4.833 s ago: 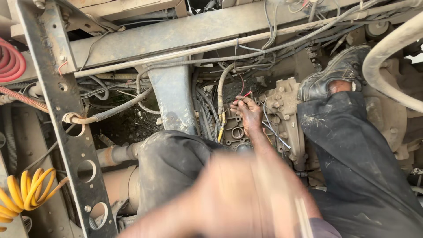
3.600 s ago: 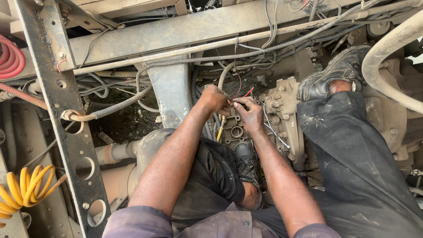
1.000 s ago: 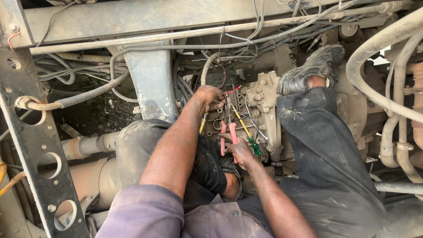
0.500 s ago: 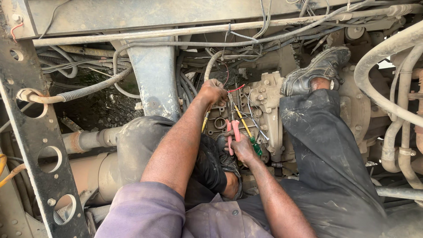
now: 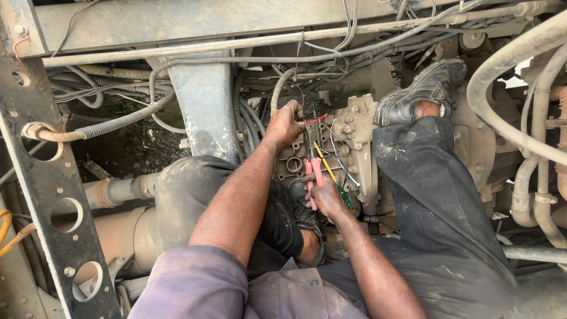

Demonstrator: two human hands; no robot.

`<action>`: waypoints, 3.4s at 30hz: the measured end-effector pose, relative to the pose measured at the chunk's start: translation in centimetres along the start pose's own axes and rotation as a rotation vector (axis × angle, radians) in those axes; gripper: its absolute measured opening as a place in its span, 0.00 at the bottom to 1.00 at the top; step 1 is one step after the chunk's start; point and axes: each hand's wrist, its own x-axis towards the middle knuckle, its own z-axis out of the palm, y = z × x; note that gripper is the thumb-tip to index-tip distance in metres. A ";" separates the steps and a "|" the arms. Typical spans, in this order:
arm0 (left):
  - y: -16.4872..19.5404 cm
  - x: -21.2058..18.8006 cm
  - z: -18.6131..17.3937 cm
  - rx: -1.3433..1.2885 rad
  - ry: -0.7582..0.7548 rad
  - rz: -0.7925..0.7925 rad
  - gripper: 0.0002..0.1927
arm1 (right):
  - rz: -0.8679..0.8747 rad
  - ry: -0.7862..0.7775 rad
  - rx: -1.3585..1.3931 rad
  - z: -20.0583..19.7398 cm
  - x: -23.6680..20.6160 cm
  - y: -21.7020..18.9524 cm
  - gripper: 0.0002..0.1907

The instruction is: The person is sitting beneath a vehicle chassis, using pliers to strip the insulation from a red wire. They then use their hands to twist the exposed wire ends together and wrap the connection with electrical tape.

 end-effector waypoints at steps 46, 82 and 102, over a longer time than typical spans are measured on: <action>1.1 0.8 0.2 -0.331 -0.069 -0.122 0.11 | -0.042 -0.062 0.185 -1.0 -0.5 -0.9 0.17; -0.5 1.8 1.8 -0.634 -0.165 -0.407 0.09 | -0.036 -0.161 0.066 -1.3 -1.4 0.0 0.34; -1.9 1.5 2.9 -0.153 -0.073 -0.072 0.11 | 0.026 -0.011 0.171 -0.1 0.3 2.6 0.11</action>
